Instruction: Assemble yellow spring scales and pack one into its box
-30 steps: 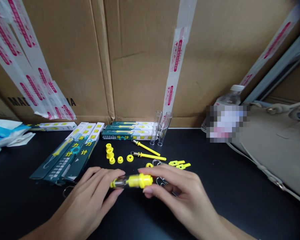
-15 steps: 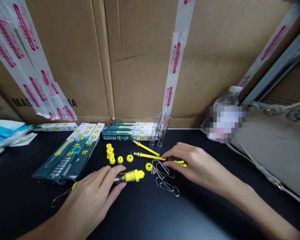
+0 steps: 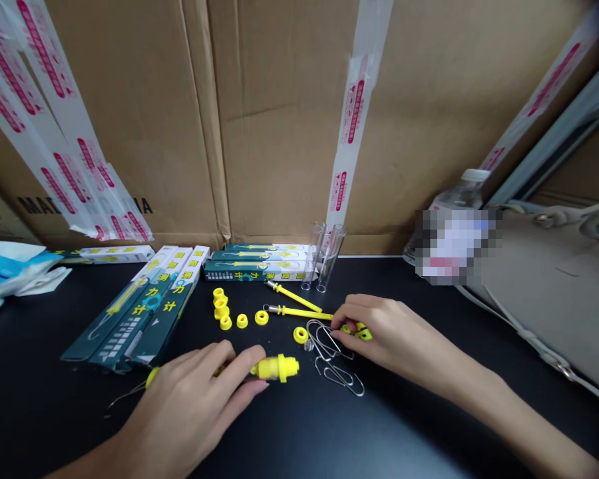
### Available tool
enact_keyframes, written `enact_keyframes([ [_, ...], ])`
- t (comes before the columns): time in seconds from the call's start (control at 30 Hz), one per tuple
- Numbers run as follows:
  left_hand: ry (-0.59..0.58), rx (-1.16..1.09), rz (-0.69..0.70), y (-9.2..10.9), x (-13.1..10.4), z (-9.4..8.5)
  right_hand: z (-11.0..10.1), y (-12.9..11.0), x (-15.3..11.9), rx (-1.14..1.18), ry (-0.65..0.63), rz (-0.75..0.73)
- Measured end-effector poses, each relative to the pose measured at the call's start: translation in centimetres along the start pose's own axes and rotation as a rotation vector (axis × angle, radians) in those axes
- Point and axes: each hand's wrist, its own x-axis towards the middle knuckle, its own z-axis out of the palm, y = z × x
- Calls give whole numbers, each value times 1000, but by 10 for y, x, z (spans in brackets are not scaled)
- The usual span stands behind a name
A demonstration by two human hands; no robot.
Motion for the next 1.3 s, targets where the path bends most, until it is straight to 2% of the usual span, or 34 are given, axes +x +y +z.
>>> enact_keyframes([
  [0.13, 75, -55, 9, 1, 3, -4, -2, 4, 0, 54, 28, -13],
  [0.23, 84, -128, 12, 2, 5, -7, -6, 10, -2, 136, 85, -37],
  [0.33, 115, -186, 10, 3, 7, -5, -11, 8, -3, 218, 122, 21],
  [0.4, 120, -214, -2, 4, 9, -1, -12, 1, -4, 353, 89, 82],
  [0.5, 77, -253, -25, 3, 12, 5, -10, -12, -5, 575, 14, 115],
  [0.63, 48, -234, 2, 2, 13, 10, -5, -17, -5, 623, -13, 105],
  [0.8, 104, -172, 37, 2, 11, 11, -4, -8, -4, 611, -24, 146],
  [1.07, 24, -196, 6, 0, 8, 13, -3, 1, -3, 760, -53, 205],
  [1.3, 9, -242, -12, 2, 10, 8, 2, 4, 1, 947, 18, 320],
])
